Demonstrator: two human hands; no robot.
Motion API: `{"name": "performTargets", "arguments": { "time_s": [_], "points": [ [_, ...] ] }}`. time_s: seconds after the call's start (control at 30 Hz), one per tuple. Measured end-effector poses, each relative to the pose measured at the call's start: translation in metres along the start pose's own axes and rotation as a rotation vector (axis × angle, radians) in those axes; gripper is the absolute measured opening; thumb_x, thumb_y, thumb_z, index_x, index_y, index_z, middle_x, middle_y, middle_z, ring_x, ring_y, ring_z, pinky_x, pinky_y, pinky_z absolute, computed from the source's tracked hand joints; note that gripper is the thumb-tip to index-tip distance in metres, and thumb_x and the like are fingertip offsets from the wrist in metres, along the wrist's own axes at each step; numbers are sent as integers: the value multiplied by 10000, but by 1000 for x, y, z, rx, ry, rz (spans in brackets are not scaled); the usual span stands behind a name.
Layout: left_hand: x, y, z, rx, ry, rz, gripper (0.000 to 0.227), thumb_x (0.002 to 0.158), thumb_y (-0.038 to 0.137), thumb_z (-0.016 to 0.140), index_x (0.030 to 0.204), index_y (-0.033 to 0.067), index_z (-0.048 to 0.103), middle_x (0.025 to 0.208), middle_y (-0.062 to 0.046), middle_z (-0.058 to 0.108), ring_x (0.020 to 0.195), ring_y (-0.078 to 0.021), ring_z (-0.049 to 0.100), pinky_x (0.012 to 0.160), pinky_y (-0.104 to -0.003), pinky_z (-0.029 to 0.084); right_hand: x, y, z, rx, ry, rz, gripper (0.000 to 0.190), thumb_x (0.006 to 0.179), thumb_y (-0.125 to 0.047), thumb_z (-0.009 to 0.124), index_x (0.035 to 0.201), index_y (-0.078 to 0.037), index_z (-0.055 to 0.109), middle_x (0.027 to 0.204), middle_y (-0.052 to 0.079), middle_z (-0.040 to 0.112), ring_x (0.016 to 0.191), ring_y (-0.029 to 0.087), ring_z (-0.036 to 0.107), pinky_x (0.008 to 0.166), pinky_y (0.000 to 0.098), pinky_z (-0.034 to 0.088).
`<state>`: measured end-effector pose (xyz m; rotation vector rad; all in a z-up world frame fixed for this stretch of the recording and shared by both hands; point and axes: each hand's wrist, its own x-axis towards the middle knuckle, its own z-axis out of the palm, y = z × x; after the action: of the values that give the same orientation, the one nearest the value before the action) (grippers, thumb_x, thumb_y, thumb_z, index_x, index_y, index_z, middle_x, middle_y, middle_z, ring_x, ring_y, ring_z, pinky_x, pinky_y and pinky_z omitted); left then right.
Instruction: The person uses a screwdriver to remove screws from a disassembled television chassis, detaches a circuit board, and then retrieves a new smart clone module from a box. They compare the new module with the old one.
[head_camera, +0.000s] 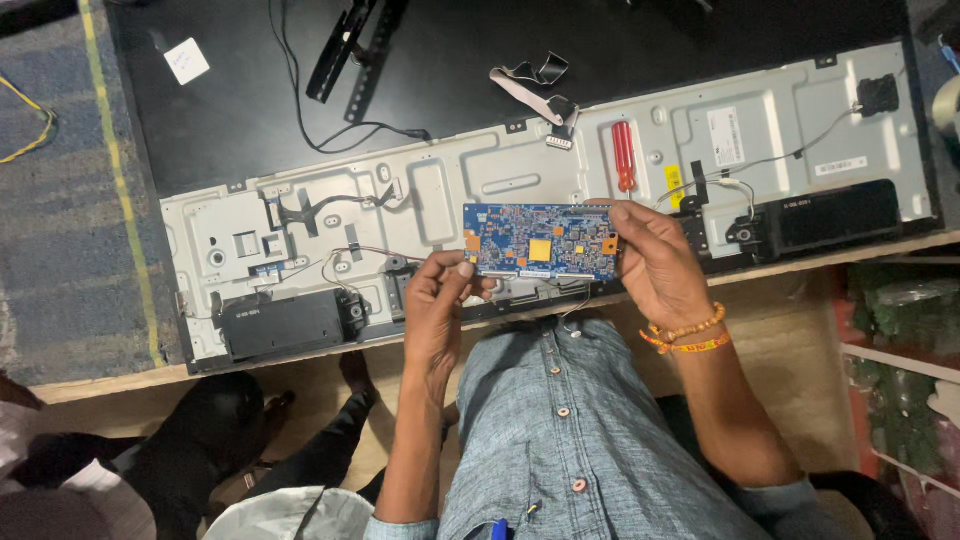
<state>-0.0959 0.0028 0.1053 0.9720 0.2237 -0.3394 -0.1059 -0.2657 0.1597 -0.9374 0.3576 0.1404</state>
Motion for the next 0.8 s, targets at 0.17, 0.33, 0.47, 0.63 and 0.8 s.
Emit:
{"name": "performTargets", "arguments": {
  "time_s": [0.17,0.33,0.47,0.63,0.8],
  "points": [
    [-7,-1,-2,-32,-4,-6,145,959,76,704,1071,-10,668,940,-110,733,821,-198,722,729,-334,564,-3,-1,2,28,-32,2,290,1071,-142,586,1252,72,659,1120,147,742,1019,190,719,948,340,577],
    [-14,1,0,-30,0,-15,115,957,39,701,1062,0,675,950,-109,737,841,-199,723,748,-337,568,-6,-2,0,34,-33,5,297,1046,-152,593,1235,62,673,1114,140,754,1026,187,722,963,342,573],
    [-15,4,1,-17,-6,-14,105,958,27,702,1058,-1,682,946,-112,740,855,-201,725,770,-341,575,-8,1,-3,50,-14,-32,270,1063,-145,623,1238,51,688,1123,128,747,1041,180,710,983,338,563],
    [-15,6,3,-14,-18,-5,110,957,27,699,1061,-4,681,943,-111,743,853,-199,725,769,-341,576,-7,4,-7,61,-25,-37,260,1050,-144,648,1227,38,699,1122,125,750,1031,184,712,972,344,569],
    [-16,6,4,-2,-19,-11,106,957,28,693,1056,-8,679,946,-112,746,859,-199,729,772,-342,579,-9,4,-8,51,-21,-32,272,1042,-148,650,1230,44,696,1121,124,754,1029,181,717,972,342,570]
  ]
}}
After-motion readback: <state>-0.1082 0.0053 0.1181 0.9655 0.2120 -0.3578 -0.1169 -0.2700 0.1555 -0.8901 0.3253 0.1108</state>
